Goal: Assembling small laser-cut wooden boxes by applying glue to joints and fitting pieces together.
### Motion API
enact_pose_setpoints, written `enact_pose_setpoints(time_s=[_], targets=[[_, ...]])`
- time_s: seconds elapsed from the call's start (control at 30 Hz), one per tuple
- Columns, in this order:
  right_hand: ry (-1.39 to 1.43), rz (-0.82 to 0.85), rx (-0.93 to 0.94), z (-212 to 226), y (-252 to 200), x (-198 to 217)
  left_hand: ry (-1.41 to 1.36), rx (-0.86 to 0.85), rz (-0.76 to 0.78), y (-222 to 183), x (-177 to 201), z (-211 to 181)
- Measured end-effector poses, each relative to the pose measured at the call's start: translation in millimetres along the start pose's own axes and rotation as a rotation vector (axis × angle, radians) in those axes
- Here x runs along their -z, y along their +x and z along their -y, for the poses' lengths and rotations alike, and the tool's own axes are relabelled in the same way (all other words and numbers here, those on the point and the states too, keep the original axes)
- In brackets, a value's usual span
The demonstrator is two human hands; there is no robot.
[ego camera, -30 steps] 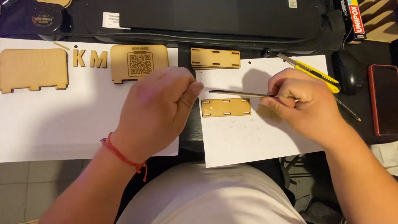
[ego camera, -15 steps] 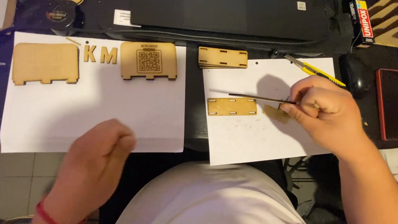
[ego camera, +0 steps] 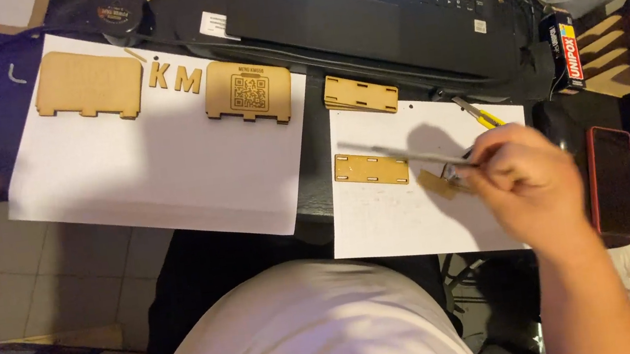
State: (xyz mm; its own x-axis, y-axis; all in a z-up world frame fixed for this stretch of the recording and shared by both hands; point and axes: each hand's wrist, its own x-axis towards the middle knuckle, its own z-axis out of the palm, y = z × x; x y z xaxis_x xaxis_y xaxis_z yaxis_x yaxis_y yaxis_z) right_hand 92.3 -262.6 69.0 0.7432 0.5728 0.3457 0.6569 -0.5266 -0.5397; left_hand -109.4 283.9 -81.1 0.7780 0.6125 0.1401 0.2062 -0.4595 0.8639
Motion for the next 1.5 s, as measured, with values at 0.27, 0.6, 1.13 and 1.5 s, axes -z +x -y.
enact_pose_setpoints(time_s=[0.27, 0.6, 1.13, 1.5], targets=[[-0.122, 0.036, 0.296, 0.2, 4.9, -23.0, 0.075, -0.687, 0.323, -33.7, -138.4, -233.2], [-0.130, 0.075, 0.476, -6.4, 5.1, -24.2, 0.187, -0.534, 0.946, -11.5, -193.3, -263.5], [0.069, 0.318, 0.066, -10.6, 16.0, -23.7, 0.158, -0.803, 0.632, -18.7, -218.6, -232.1], [0.058, 0.325, -0.004, -11.5, 17.8, -30.0, 0.213, -0.781, 0.645, -26.0, -229.5, -217.9]])
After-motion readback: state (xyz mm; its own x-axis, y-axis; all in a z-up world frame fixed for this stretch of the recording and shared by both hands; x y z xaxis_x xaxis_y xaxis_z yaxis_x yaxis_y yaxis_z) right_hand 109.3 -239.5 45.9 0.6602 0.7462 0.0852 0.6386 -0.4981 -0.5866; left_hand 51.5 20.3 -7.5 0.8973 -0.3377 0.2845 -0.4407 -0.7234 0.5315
